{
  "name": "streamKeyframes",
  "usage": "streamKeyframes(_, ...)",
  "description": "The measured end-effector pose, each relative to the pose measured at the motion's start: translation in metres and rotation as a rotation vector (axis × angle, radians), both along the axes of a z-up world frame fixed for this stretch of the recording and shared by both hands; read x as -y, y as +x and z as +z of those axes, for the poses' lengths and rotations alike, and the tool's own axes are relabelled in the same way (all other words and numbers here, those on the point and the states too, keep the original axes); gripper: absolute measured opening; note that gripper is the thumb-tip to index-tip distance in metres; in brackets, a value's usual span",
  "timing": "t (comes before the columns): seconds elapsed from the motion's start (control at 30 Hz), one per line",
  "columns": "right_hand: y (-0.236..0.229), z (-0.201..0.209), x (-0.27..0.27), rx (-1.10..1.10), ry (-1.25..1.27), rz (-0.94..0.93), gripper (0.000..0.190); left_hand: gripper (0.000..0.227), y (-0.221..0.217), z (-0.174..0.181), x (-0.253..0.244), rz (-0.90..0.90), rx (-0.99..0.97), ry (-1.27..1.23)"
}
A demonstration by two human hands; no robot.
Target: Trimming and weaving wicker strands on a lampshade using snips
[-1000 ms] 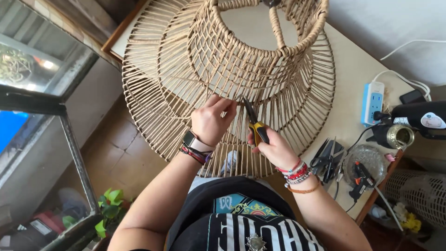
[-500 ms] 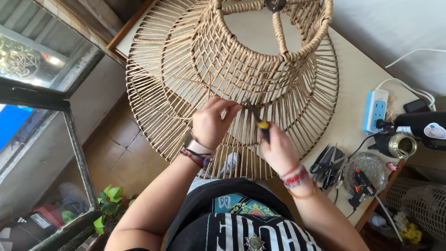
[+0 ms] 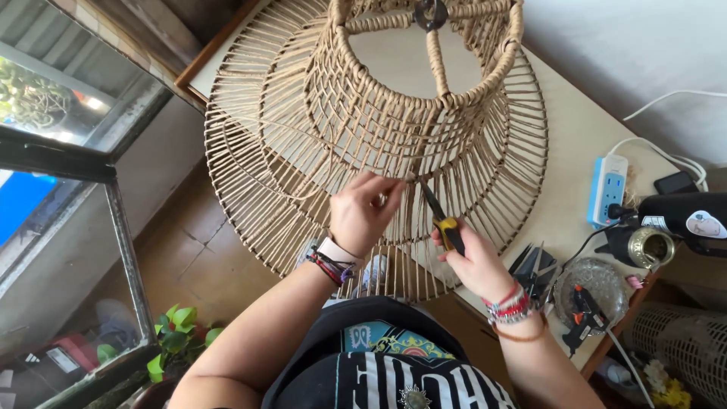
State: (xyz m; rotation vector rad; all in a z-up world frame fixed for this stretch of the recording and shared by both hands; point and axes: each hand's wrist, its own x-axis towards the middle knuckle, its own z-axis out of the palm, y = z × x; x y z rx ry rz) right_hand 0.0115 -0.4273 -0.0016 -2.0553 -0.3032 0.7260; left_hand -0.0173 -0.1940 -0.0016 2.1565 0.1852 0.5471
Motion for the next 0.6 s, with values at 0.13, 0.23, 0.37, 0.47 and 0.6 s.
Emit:
streamKeyframes(0.13,0.012,-0.007,-0.005,-0.162,0.155,0.033,0.049,0.008,0.003,0.014,-0.003,0.100,0.142,0.201)
streamKeyframes(0.23,0.017,-0.001,-0.008,-0.214,0.194,0.064,0.049,0.011,0.004,0.007,-0.002,0.121,0.098,0.360)
streamKeyframes(0.37,0.021,0.004,-0.007,-0.269,0.230,0.074,0.052,0.018,0.007,0.011,-0.004,0.138,0.085,0.508)
streamKeyframes(0.47,0.023,-0.009,0.001,-0.261,0.270,0.075,0.050,0.019,0.008,0.013,-0.003,0.124,0.087,0.527)
streamKeyframes(0.6,0.027,-0.003,-0.004,-0.252,0.238,0.117,0.047,0.021,0.009,0.013,0.004,0.127,0.046,0.550)
